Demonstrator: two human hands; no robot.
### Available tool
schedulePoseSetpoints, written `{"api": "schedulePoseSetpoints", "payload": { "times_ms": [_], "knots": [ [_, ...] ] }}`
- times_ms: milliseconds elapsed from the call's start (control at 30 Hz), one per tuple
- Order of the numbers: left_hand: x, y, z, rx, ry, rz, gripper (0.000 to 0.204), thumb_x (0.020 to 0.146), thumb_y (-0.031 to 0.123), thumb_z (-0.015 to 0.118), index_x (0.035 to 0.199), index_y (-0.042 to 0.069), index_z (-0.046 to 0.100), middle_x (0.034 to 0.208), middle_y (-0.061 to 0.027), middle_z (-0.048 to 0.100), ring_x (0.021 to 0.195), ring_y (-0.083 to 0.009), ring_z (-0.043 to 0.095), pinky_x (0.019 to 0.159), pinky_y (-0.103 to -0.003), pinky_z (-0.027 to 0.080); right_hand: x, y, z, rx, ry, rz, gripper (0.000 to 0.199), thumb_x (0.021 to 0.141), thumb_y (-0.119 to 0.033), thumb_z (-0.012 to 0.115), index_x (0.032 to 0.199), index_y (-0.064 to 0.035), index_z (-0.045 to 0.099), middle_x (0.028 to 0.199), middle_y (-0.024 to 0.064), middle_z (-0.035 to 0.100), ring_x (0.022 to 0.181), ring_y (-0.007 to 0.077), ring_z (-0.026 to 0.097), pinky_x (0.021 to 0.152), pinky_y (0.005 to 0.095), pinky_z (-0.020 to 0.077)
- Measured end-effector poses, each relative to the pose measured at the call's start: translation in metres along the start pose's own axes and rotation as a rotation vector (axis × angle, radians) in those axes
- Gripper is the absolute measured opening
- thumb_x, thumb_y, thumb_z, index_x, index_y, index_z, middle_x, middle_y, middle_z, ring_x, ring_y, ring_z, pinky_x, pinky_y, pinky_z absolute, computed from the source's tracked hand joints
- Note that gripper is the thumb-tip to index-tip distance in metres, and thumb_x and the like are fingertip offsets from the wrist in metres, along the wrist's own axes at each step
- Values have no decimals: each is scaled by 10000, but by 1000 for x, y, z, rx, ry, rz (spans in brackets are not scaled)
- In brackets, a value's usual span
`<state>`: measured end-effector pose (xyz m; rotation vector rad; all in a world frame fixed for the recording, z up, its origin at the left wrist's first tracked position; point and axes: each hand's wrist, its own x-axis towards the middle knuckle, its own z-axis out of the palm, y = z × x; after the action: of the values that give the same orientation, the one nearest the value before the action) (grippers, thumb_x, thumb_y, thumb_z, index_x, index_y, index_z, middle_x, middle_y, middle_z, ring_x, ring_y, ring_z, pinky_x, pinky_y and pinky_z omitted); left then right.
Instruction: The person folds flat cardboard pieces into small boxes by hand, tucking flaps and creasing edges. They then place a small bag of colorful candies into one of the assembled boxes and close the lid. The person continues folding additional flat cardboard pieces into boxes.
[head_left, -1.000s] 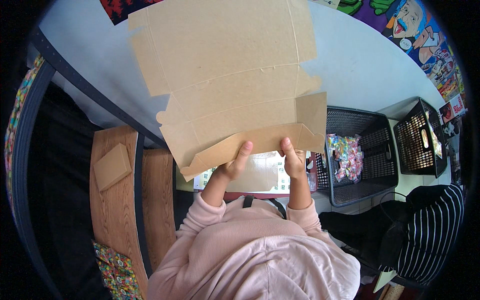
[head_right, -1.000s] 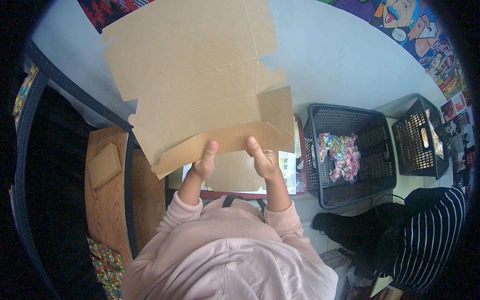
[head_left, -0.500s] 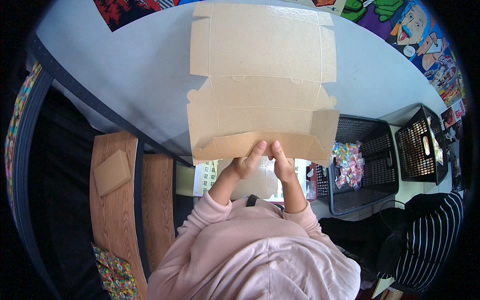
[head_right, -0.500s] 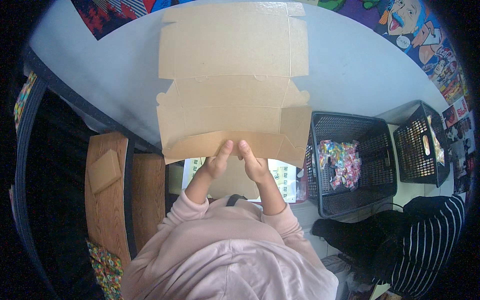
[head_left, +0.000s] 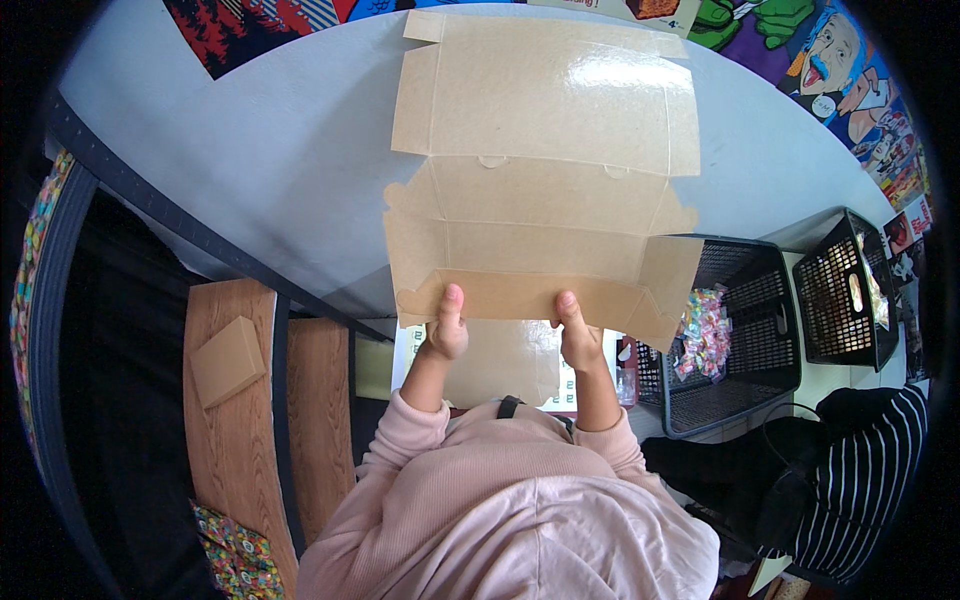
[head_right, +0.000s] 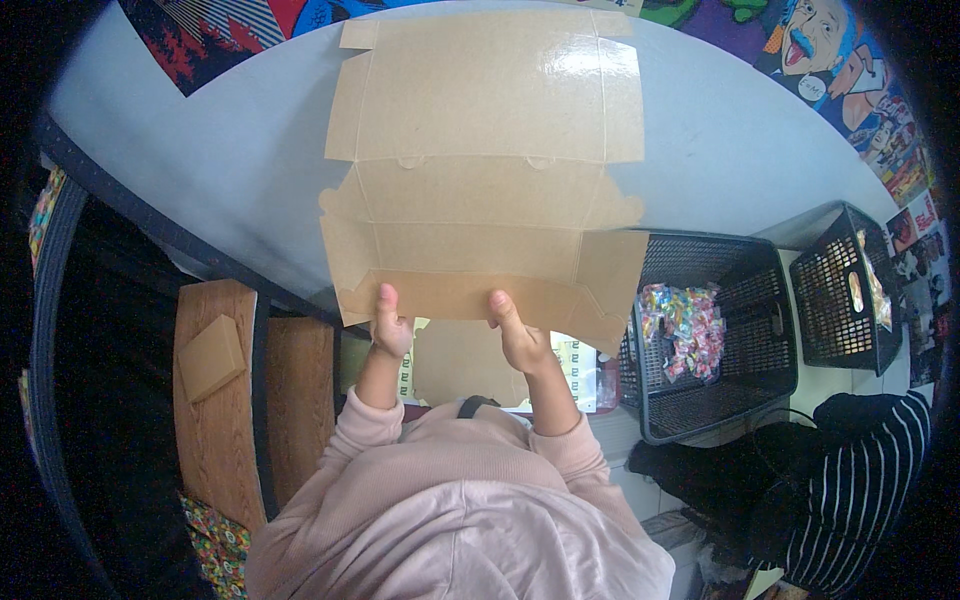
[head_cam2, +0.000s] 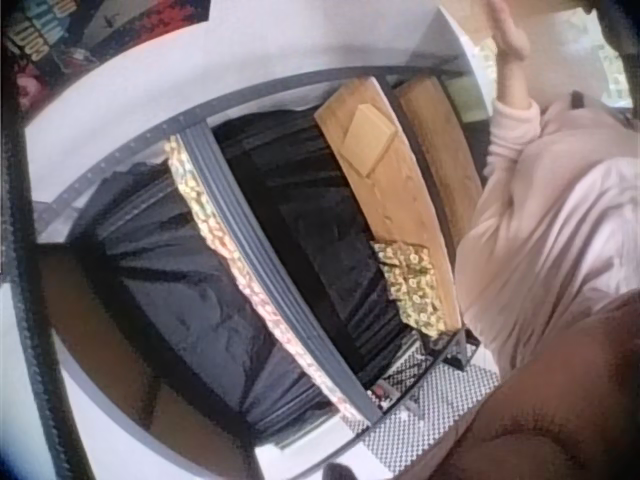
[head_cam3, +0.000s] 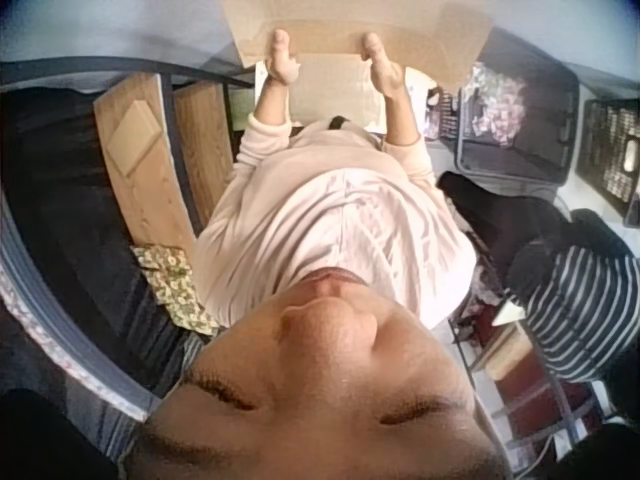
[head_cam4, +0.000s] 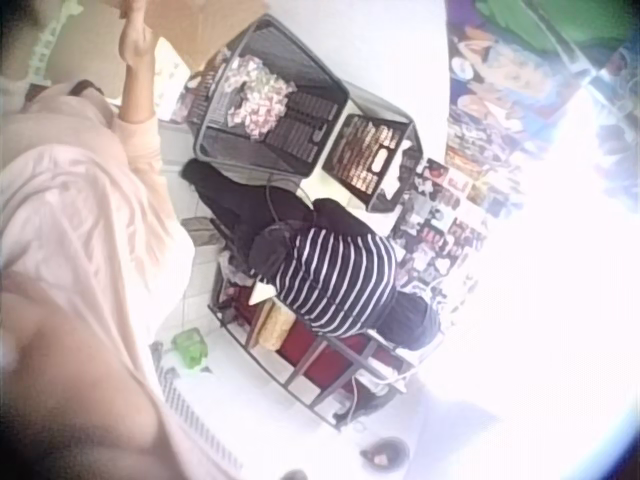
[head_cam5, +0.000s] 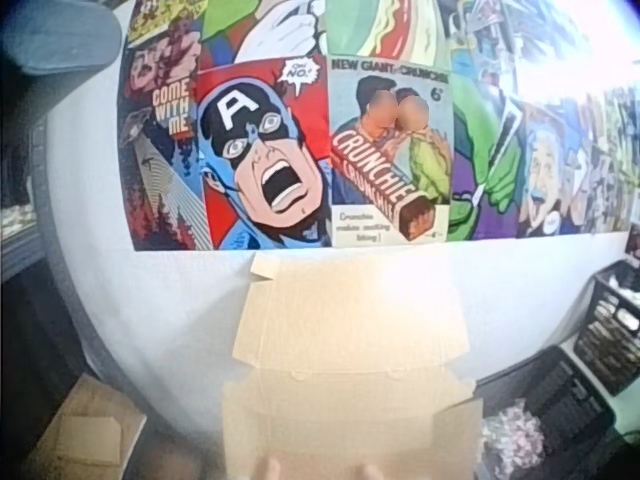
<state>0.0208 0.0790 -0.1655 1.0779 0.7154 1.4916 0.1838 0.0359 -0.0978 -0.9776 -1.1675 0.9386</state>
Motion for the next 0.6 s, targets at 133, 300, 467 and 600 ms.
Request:
{"api": "schedulePoseSetpoints", "payload": {
  "times_ms": [133,300,467,600],
  "knots": [
    [-8,8,25,-108,31,31,474,886,354,271,1177,-7,368,1186,-104,420,1104,-194,389,929,-327,286,-6,27,-11,104,-8,210,311,854,-321,468,764,-27,515,690,21,488,634,112,459,558,247,387],
    [-36,-22,-16,41,11,-77,441,893,323,271,1161,-9,380,1163,-98,439,1087,-185,401,916,-321,301,-59,82,-34,-22,150,143,567,757,-393,582,1110,15,408,1061,98,461,1001,198,431,868,325,341],
    [-100,-56,-64,271,61,-231,420,899,347,276,1111,19,434,1068,-79,485,981,-167,452,833,-294,353,-86,62,-57,-520,207,-182,850,623,-436,687,1208,20,271,1173,173,344,1056,277,401,901,388,315],
    [-130,-77,-89,-279,-25,-651,363,897,389,309,987,84,485,810,-18,504,701,-109,450,619,-241,359,-121,91,-76,-942,-56,-268,777,465,-309,758,1118,-51,426,1152,169,400,1097,326,385,902,441,305]
  ]
}}
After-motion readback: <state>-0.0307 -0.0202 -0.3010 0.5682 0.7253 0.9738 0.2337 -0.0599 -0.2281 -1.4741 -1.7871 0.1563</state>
